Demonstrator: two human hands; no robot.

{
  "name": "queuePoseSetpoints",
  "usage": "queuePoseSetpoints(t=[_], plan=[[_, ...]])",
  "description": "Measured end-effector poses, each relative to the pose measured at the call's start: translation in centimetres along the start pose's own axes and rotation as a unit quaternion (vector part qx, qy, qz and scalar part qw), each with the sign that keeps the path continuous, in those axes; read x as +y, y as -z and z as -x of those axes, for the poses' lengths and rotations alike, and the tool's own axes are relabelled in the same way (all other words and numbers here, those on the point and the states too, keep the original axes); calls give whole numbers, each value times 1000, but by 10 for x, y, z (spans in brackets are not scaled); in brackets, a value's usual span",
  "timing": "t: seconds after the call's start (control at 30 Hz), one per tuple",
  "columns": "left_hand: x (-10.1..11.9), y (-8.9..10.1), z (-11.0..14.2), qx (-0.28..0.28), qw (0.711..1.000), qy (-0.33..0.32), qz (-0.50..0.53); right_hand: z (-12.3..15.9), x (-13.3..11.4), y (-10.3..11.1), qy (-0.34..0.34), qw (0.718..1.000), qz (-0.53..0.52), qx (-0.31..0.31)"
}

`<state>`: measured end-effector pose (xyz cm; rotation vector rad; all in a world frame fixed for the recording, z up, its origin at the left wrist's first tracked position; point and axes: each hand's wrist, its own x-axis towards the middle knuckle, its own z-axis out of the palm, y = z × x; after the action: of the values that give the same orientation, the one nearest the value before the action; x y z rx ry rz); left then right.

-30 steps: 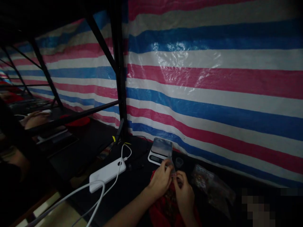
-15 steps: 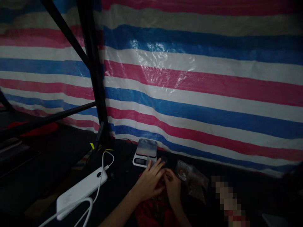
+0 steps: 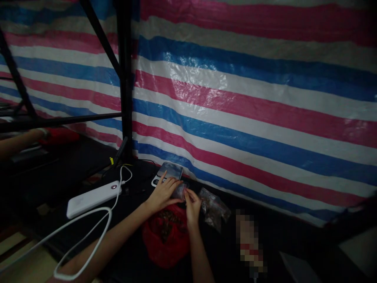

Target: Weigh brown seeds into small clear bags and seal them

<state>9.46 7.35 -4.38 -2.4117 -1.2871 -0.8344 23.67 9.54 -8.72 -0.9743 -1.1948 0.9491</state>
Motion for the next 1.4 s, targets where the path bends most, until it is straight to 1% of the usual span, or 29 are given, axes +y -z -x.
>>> queuePoseSetpoints(t=[0.07,0.17,0.27,0.4,0.47,0.6,0.7,0.8,0.97,1.1,1.23,1.33,1.4], plan=[[3,5,-8,-2,1000,-22,-5,1,-3,1,0,1000,-18,2],[8,11,-18,-30,997,-64,-15,2,-3,0,5,999,-32,10],[9,13,-22,-54,996,-71,-24,2,0,1,7,999,-38,17],[2,13,-21,-80,993,-79,-36,2,2,2,0,999,-43,13],[-2,13,-20,-85,993,-78,-32,2,1,3,-6,999,-43,-2],[-6,14,-19,-90,994,-66,1,-1,1,6,-24,997,-45,-53],[-5,13,-18,-120,990,-62,30,-2,3,7,-32,995,-49,-83],[-3,11,-13,-144,987,-51,52,-2,7,5,-31,994,-50,-92],[-2,8,-6,-134,989,-50,40,-3,14,2,-22,995,-46,-85],[-7,7,-4,-112,991,-68,29,-3,17,0,-24,997,-36,-68],[-12,1,-2,-91,993,-76,6,-2,18,1,-17,998,-19,-49],[-17,-3,-4,-89,992,-88,2,-3,19,2,-9,999,2,-45],[-25,-5,-10,-100,990,-97,-5,-4,20,3,-3,999,19,-43]])
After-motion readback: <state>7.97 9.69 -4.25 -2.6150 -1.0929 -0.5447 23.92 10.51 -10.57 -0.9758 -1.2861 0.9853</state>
